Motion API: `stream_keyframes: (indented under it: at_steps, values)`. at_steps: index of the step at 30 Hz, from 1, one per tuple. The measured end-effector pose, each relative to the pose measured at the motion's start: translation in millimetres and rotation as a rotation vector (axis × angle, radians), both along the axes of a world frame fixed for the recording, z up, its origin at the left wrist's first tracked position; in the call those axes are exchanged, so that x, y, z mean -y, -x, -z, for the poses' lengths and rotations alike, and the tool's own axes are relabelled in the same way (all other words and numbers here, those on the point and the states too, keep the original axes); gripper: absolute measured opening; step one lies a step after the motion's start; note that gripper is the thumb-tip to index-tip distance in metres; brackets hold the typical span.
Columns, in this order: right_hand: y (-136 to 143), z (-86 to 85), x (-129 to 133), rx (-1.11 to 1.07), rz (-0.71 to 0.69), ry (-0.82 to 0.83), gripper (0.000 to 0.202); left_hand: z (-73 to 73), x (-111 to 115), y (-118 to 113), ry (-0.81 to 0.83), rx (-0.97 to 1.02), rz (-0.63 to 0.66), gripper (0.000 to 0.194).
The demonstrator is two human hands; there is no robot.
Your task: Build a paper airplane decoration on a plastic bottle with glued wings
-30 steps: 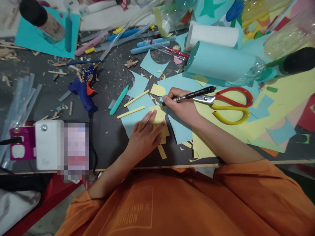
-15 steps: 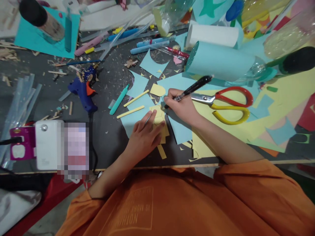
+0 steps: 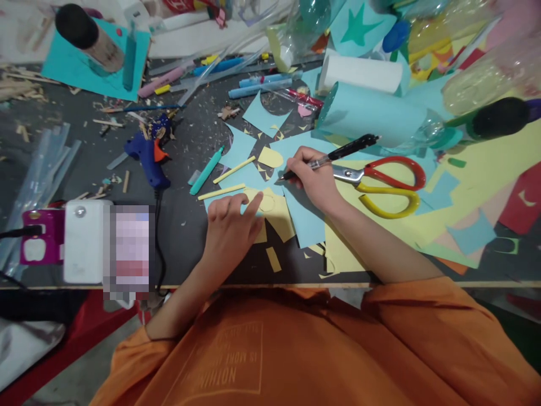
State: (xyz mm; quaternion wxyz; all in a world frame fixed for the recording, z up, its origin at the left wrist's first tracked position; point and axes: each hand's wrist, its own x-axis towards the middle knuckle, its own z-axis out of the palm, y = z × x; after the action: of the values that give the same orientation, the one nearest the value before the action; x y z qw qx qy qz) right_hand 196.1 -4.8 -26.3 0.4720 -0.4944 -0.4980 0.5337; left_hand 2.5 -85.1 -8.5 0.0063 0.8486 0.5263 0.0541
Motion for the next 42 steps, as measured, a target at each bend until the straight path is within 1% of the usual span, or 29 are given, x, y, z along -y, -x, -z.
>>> stream_keyframes:
  at_steps: [2,5,8,12,13,15,17,19,22,24,26,27,29,30,31,32,33,34,36,37,38,40,41,42]
  values:
    - [-1,1.8,0,-0.009,-0.001,-0.007,0.029,-5.8,-7,-1,0.037,0.004,0.037,0.038]
    - [-2,4.0,-1,-0.012,-0.002,-0.013,0.029,-12.2,-19,-4,0.07,0.011,0.134,0.038]
    - [-2,4.9,0,-0.04,0.001,-0.006,0.029,-14.0,-28,-6,0.067,0.022,0.165,0.024]
    - [-2,4.5,-1,-0.055,0.007,0.019,0.032,-13.8,-33,-3,0.08,0.055,0.146,0.006]
    - [-2,4.4,-1,-0.054,0.008,0.024,0.033,-14.4,-34,-1,0.11,0.072,0.128,0.001]
    - [-2,4.5,-1,-0.063,0.011,0.026,0.037,-16.9,-36,3,0.217,0.148,0.091,0.01]
    - [-2,5.0,-1,-0.094,0.027,0.02,0.041,-21.2,-39,7,0.345,0.295,0.044,0.015]
    - [-2,5.4,-1,-0.134,0.052,0.015,0.045,-25.7,-43,9,0.428,0.457,-0.071,0.017]
    - [-2,5.1,-1,-0.184,0.087,0.002,0.049,-28.1,-48,10,0.501,0.702,-0.303,0.019]
    - [-2,4.4,0,-0.204,0.087,-0.015,0.05,-25.2,-50,7,0.62,0.88,-0.38,0.018]
    - [-2,3.8,0,-0.206,0.069,-0.024,0.047,-20.0,-50,1,0.786,1.001,-0.411,0.019]
    - [-2,3.5,0,-0.197,0.06,-0.02,0.047,-17.4,-49,-3,0.857,1.02,-0.422,0.025]
    - [-2,3.3,0,-0.168,0.044,0.008,0.048,-13.6,-48,-11,0.945,0.978,-0.42,0.049]
    - [-2,3.4,0,-0.155,0.04,0.025,0.05,-12.8,-48,-14,0.948,0.928,-0.409,0.061]
    - [-2,3.5,0,-0.147,0.038,0.04,0.051,-12.6,-47,-17,0.912,0.86,-0.397,0.07]
    - [-2,3.7,0,-0.146,0.033,0.051,0.051,-12.9,-47,-18,0.832,0.785,-0.385,0.074]
    - [-2,3.9,0,-0.149,0.031,0.057,0.051,-13.5,-46,-18,0.722,0.708,-0.372,0.073]
    - [-2,4.2,0,-0.152,0.031,0.058,0.05,-14.1,-46,-17,0.599,0.634,-0.35,0.065]
    - [-2,4.8,0,-0.156,0.026,0.047,0.046,-14.5,-45,-12,0.379,0.511,-0.276,0.038]
    - [-2,4.9,0,-0.155,0.015,0.034,0.043,-14.0,-46,-9,0.311,0.461,-0.228,0.026]
    - [-3,5.0,0,-0.151,-0.001,0.017,0.039,-13.1,-47,-6,0.269,0.415,-0.176,0.021]
    - [-4,4.4,0,-0.129,-0.055,-0.009,0.03,-9.8,-49,0,0.238,0.33,-0.083,0.022]
    - [-5,3.9,0,-0.111,-0.087,-0.011,0.027,-7.6,-51,2,0.232,0.295,-0.051,0.025]
    - [-6,3.2,0,-0.089,-0.118,-0.006,0.025,-5.1,-52,4,0.23,0.264,-0.026,0.033]
